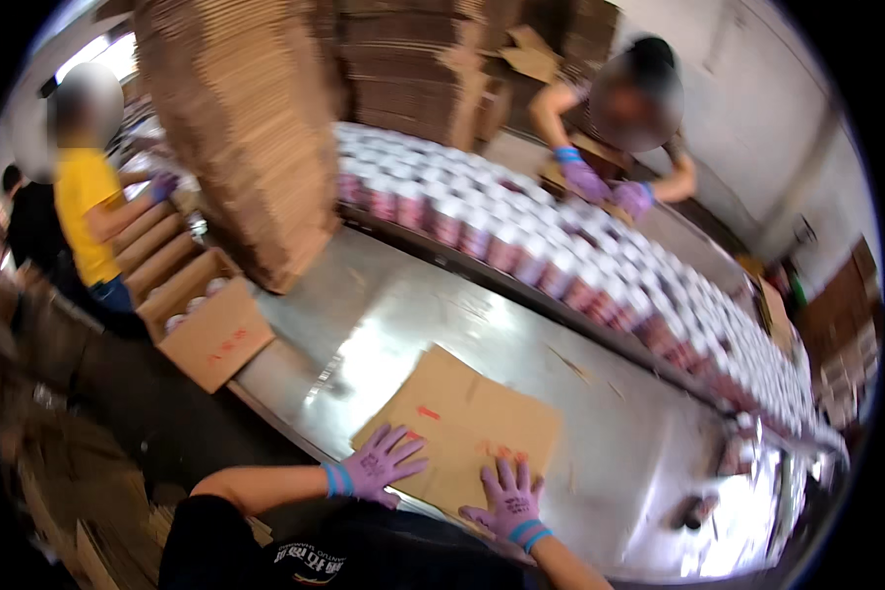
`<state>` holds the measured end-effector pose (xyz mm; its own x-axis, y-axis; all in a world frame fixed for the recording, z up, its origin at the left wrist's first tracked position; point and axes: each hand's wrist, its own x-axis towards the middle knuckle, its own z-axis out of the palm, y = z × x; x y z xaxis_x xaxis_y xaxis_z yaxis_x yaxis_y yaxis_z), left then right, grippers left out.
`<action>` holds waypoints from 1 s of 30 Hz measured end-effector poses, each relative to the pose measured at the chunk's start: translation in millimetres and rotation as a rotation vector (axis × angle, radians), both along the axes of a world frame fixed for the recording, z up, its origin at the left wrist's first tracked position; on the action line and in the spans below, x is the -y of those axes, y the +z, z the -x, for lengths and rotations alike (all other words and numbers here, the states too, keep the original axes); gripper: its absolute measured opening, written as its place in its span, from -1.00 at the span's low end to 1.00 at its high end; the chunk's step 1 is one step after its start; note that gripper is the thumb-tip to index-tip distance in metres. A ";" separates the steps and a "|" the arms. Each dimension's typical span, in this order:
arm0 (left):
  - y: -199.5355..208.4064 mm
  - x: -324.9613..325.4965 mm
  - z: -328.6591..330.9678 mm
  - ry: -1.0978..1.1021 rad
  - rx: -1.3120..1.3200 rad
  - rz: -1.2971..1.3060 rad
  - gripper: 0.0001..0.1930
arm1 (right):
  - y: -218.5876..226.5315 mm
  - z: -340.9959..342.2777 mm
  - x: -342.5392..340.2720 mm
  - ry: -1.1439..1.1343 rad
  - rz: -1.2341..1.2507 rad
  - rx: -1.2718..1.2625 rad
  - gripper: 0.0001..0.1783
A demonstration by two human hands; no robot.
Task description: The person assembles cardboard boxes and places white cylindrical cans from a conveyor belt into them. They fold the box flaps and move the filled boxes along the line while wearing purple gloves.
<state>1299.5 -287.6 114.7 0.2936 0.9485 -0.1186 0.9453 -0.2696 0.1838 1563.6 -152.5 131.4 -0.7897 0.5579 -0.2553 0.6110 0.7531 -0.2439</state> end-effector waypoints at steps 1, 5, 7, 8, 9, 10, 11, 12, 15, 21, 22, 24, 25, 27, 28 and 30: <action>-5.2 -20.9 -19.7 -0.044 -0.035 0.041 -0.01 | -7.2 -28.5 -2.5 -0.005 -0.021 0.009 -0.05; -12.6 -87.0 -97.6 -0.270 -0.245 -0.066 -0.14 | -35.7 -133.3 -19.7 -0.061 -0.118 0.006 0.04; -19.1 -103.5 -136.1 -0.333 -0.293 -0.083 -0.23 | -39.0 -175.2 -26.6 -0.104 -0.145 -0.002 0.03; -17.3 -110.7 -147.7 -0.377 -0.255 -0.111 -0.28 | -34.0 -190.0 -30.0 -0.117 -0.141 -0.040 -0.02; -15.0 -116.3 -157.3 -0.419 -0.215 -0.138 -0.34 | -28.1 -204.0 -35.6 -0.127 -0.139 -0.079 -0.06; -15.8 -119.4 -169.4 -0.446 -0.177 -0.164 -0.39 | -23.6 -220.5 -43.2 -0.123 -0.140 -0.119 -0.10; -15.8 -129.5 -184.6 -0.430 -0.005 -0.007 -0.58 | -23.5 -240.7 -53.1 -0.136 -0.048 -0.202 -0.19; -13.9 -141.4 -191.5 -0.321 0.187 0.143 -0.59 | -25.8 -260.5 -66.4 -0.145 0.040 -0.287 -0.28; 64.1 -156.9 -201.4 0.008 0.752 0.391 -0.61 | 2.5 -298.6 -104.3 -0.152 0.289 -0.616 -0.50; 155.1 -155.4 -190.6 0.356 0.961 -0.267 -0.59 | 117.7 -266.7 -142.9 -0.234 0.698 -1.426 -0.26; 154.1 -154.6 -181.6 0.058 0.500 -0.513 -0.51 | 125.8 -252.8 -147.9 -0.225 0.636 -1.438 -0.24; 130.3 -147.7 -209.9 0.113 0.980 -0.343 -0.40 | 105.5 -235.8 -172.6 -0.288 0.613 -1.400 -0.23; 134.2 -148.9 -219.8 -0.041 0.967 -0.285 -0.35 | 81.8 -225.9 -184.0 -0.168 0.579 -1.461 -0.15; 136.9 -142.6 -226.9 -0.187 0.648 -0.281 -0.34 | 79.8 -202.4 -197.9 -0.333 0.615 -1.305 0.00; 132.1 -139.9 -223.7 -0.192 0.343 -0.313 -0.38 | 84.3 -184.8 -193.7 -0.345 0.442 -1.129 0.04; 132.6 -157.9 -213.4 -0.243 0.219 -0.287 -0.53 | 97.9 -159.9 -180.0 -0.359 0.003 -0.904 0.05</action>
